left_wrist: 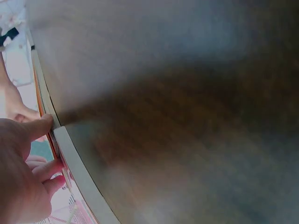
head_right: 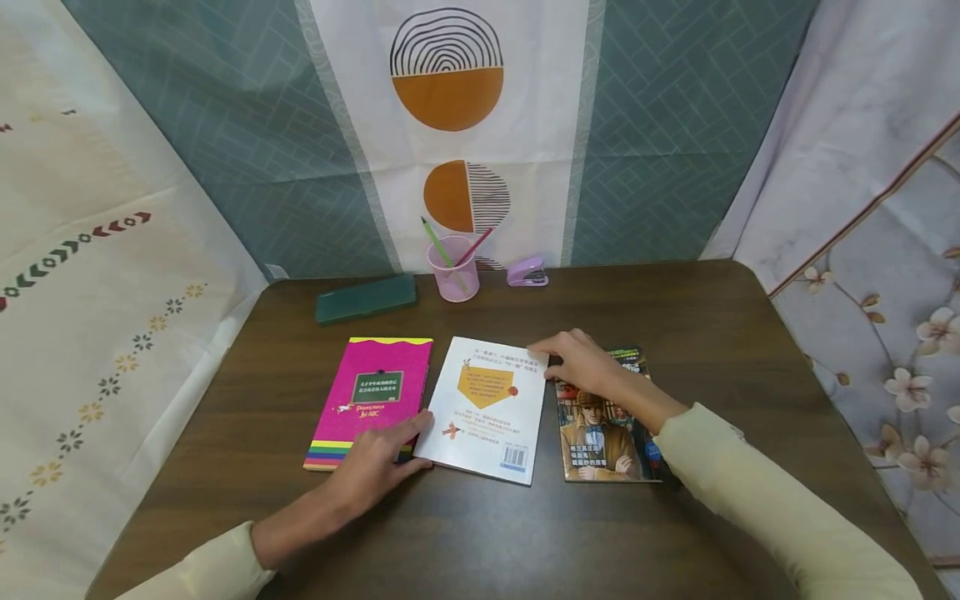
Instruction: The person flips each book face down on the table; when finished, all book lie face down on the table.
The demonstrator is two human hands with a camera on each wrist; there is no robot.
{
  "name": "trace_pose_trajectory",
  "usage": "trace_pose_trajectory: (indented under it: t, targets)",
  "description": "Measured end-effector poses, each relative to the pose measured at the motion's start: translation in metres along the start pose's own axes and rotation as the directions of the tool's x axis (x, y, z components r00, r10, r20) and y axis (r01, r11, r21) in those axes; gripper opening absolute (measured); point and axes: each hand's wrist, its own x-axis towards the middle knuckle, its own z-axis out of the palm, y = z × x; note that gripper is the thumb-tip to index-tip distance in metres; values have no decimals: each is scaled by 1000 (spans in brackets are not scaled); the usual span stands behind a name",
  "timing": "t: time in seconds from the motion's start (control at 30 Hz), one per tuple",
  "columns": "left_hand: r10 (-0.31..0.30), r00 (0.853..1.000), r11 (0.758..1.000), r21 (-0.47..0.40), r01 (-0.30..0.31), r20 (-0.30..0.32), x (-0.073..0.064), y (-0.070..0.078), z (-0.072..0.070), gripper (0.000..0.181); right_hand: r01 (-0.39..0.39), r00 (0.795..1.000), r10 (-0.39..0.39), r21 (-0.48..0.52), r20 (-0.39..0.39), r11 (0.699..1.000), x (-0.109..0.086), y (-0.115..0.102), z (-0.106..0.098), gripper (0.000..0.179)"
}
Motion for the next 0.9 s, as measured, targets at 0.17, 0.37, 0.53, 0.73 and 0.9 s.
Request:
trace_pose_trajectory:
  t: [0.17,0.37,0.53,0.73,0.9]
  targets:
    - [-13,1000,1000,12,13,-9,-2,3,1,75,12,1000,-12,-7,15,1000,6,0,-1,53]
    - [-25,999,998,58,27,-37,-4,9,1,73,13,999,-12,-27,34,1000,11,-1,-1,54]
    - [-40,997,994,101,47,-66,-6,14,2,72,16,999,-15,-27,44,999,15,-4,-3,54]
    - [-47,996,992,116,56,-78,-7,17,3,72,10,998,-9,-23,55,1000,17,-6,-3,52]
    - [-58,996,993,100,65,-69,-8,19,4,74,3,998,-2,-17,60,1000,19,-7,-3,51]
